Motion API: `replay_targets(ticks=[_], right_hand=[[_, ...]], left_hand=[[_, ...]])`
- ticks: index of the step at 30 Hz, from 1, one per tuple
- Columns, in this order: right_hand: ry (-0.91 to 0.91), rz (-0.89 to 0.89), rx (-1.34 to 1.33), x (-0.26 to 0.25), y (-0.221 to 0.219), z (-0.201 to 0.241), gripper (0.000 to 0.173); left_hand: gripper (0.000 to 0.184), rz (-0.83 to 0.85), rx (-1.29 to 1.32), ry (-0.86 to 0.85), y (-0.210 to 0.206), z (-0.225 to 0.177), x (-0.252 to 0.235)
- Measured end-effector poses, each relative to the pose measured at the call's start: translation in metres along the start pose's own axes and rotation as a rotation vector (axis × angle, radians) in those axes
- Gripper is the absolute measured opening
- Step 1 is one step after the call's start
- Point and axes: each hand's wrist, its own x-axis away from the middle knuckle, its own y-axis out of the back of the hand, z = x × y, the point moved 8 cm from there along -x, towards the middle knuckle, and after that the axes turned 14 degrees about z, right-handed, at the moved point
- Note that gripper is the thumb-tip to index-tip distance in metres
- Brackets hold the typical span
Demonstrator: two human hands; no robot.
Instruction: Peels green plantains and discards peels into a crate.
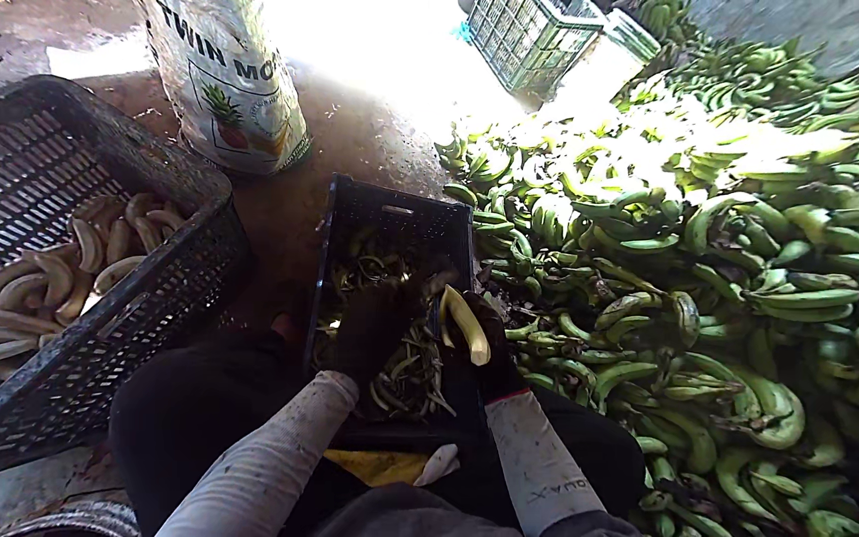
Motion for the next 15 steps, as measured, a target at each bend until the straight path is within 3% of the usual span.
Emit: replay_targets(ticks=[3,5,8,11,15], right_hand=[[-0.051,-0.282,0.19,0.007,0.028,0.004,0.034],[-0.05,-0.376,0.418,0.005,0.046,0.002,0.028],[-0.051,-0.34,0.808,-0.017,0.042,-0.009,0.034],[-0.12,-0.146,0.941,-0.061,-0.043,-0.016,0.036],[0.034,0.332,0.478,-0.138,-0.192,-0.014,0.031]], left_hand=[[0.049,-0.095,0.068,0.064,0.022,0.014,-0.002],[0.05,0.076,-0.004,0.243,0.02,0.031,-0.003],[0.056,0.481,-0.218,0.377,-0.014,0.047,0.007],[0.052,0.715,-0.31,0.321,-0.053,0.04,0.027],[0.048,0.841,-0.279,0.366,-0.06,0.01,0.044]])
